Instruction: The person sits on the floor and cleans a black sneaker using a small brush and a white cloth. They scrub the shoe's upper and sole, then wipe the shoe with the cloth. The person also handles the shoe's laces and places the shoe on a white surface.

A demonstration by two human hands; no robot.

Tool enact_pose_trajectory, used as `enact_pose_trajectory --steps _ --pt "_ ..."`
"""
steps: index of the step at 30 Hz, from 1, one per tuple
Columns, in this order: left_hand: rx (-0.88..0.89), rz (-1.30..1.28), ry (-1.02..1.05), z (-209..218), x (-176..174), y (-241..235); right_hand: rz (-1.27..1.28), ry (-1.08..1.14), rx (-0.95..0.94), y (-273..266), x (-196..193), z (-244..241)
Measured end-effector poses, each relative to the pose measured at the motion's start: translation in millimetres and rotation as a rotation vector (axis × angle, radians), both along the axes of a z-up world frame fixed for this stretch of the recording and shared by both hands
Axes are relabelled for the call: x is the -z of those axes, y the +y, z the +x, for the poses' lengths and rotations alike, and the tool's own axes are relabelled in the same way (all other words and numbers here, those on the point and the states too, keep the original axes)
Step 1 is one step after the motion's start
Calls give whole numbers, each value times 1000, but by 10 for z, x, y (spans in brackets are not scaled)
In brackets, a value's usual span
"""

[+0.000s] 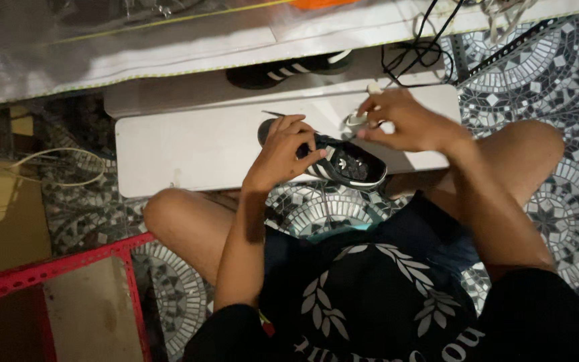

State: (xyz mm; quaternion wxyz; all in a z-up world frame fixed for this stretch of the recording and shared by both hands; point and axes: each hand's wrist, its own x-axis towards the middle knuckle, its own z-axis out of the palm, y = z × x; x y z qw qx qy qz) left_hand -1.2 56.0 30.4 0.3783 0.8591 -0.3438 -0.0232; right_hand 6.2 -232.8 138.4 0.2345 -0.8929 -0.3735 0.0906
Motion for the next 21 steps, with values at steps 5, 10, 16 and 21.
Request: enact_pose_trajectory --steps 5,10,16,21 --pt "107 -263 92 -59 -382 -29 420 135 -33 51 -492 -131" --pt "172 -461 148 -135 -515 -78 751 342 -10 150 -270 -285" --pt "63 -548 47 -298 -700 -234 905 401 389 497 577 -474" --pt "-75 -561 64 -323 -618 -309 1150 747 458 698 514 -668"
